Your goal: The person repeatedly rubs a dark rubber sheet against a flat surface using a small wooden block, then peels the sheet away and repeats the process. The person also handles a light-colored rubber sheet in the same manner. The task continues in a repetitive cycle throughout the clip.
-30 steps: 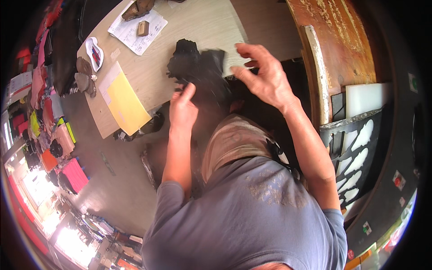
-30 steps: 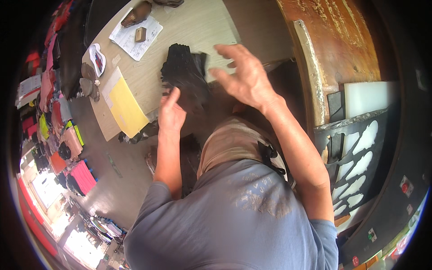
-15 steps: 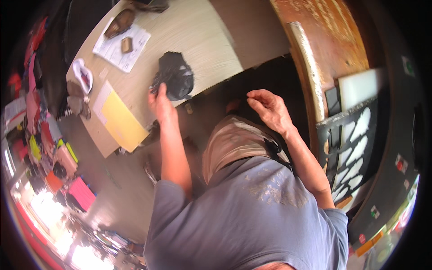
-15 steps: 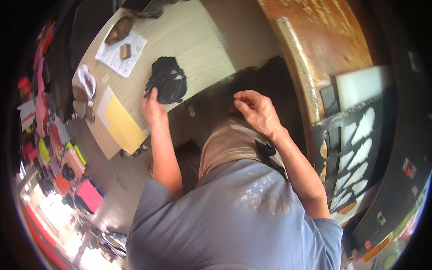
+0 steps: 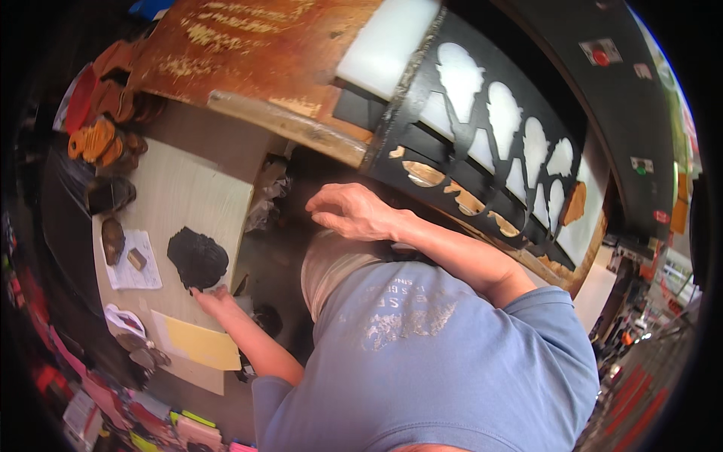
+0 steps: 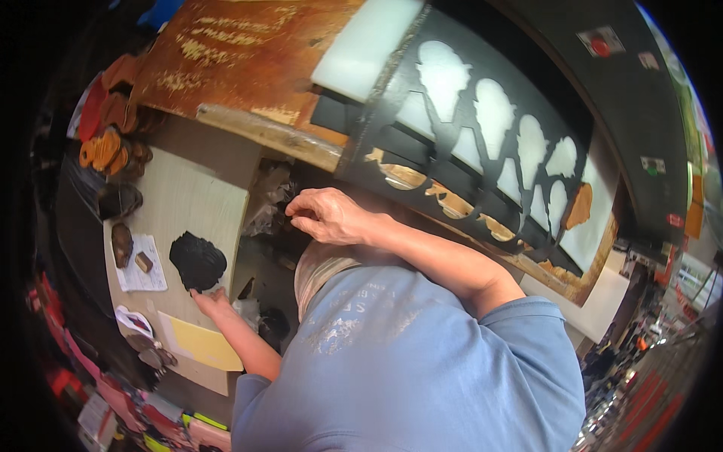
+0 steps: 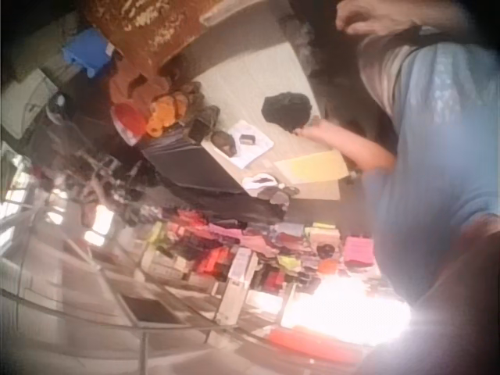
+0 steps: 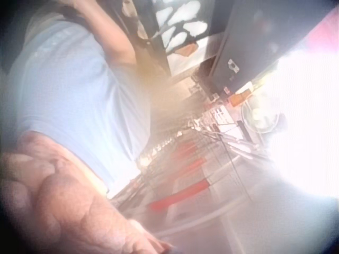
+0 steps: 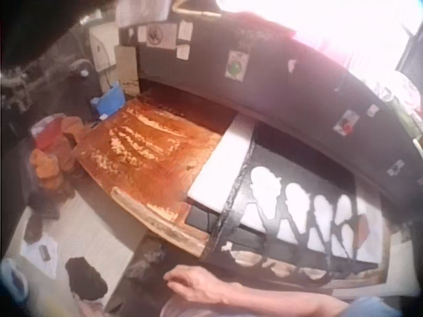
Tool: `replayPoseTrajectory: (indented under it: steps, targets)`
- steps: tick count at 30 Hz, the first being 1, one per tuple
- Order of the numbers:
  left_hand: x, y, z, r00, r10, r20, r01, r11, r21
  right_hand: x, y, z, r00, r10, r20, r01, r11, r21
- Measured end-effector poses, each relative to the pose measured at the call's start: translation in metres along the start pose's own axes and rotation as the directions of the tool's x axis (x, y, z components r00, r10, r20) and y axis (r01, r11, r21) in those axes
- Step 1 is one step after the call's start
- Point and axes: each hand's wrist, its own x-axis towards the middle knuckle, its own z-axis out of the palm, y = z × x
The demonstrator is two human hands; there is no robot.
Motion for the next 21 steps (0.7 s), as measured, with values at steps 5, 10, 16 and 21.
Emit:
replayPoseTrajectory:
  steps: [5, 10, 16, 21]
  targets:
    - [0.026, 0.01, 0.019, 0.924, -0.143, 0.355, 0.228, 0.95, -0.213, -0.035, 0.013, -0.016, 0.996, 0.07, -0.055, -0.066, 0.996, 0.064]
    - [0.03, 0.011, 0.017, 0.862, -0.117, 0.492, 0.227, 0.959, -0.17, -0.06, 0.002, -0.038, 0.997, 0.054, -0.061, -0.05, 0.997, 0.062]
    - [-0.075, 0.001, 0.016, 0.982, 0.186, 0.043, -0.19, 0.972, 0.135, -0.143, -0.027, -0.104, 0.91, -0.21, -0.358, 0.223, 0.975, -0.004]
    - [-0.254, 0.004, 0.097, 0.346, 0.589, 0.73, -0.827, 0.559, -0.059, -0.247, 0.018, -0.206, 0.326, -0.281, -0.903, -0.363, 0.845, -0.394]
